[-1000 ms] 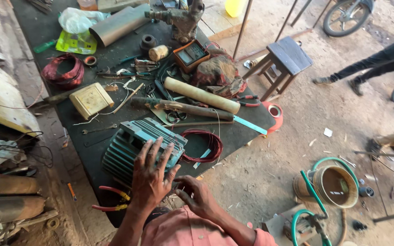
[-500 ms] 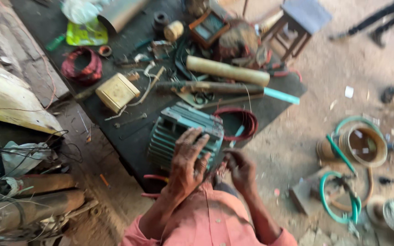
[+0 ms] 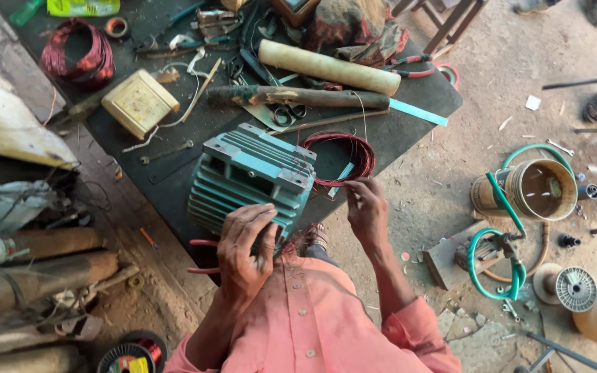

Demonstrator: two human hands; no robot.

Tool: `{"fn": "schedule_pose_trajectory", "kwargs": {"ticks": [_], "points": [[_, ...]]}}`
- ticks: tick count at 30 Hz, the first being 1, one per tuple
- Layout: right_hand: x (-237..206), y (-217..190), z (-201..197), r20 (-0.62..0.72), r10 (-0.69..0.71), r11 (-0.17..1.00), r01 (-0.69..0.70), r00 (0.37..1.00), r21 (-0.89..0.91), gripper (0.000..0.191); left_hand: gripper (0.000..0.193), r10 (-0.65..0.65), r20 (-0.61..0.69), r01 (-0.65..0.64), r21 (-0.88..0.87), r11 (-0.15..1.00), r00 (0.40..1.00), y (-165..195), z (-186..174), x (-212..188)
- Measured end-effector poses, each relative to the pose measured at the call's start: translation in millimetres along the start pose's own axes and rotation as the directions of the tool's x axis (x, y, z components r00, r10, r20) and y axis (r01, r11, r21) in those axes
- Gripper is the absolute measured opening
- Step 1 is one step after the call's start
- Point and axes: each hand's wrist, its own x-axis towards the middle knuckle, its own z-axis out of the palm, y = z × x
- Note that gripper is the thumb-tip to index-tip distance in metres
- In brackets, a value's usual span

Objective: The person uses a wooden mallet to tap a metal rod inserted into a motor housing, then removes the rod and adjusts internal copper windings by hand. The person then picks up a coil of copper wire, untwists it, and begins inserting the wire into the motor housing.

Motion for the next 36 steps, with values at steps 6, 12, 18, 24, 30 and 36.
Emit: {"fn": "schedule_pose_trajectory", "kwargs": {"ticks": [6, 12, 18, 24, 30, 36], "points": [[23.1, 30.1, 14.6, 0.269, -0.369, 0.884, 0.425, 0.890, -0.192, 0.025, 0.018, -0.015, -0.052, 0.016, 0.029, 0.999, 0.999, 15.6, 10.3, -3.5], [33.8, 34.2, 13.6, 0.302, -0.437, 0.869, 0.485, 0.847, -0.101, 0.019, 0.017, -0.040, -0.111, 0.052, 0.107, 0.993, 0.993, 30.8, 19.2, -8.9], [57.3, 32.2, -12.0, 0.330, -0.469, 0.838, 0.531, 0.820, -0.128, 0.016, 0.016, -0.049, -0.110, 0.060, 0.099, 0.993, 0.993, 44.3, 33.8, -7.2], [123.9, 27.1, -36.1, 0.439, -0.569, 0.743, 0.664, 0.695, -0.088, 0.012, 0.046, 0.004, 0.220, -0.009, 0.023, 1.000, 0.976, 46.9, 72.4, 18.1], [156.6, -4.5, -78.6, 0.669, -0.506, 0.688, 0.723, 0.544, -0.067, 0.023, 0.072, -0.150, 0.396, 0.107, 0.130, 0.986, 0.906, 40.8, 120.0, 34.2], [151.8, -25.4, -114.1, 0.613, -0.610, 0.671, 0.739, 0.503, 0.061, 0.034, 0.056, -0.221, 0.270, 0.192, 0.129, 0.973, 0.937, 29.4, 147.5, 32.4]]}}
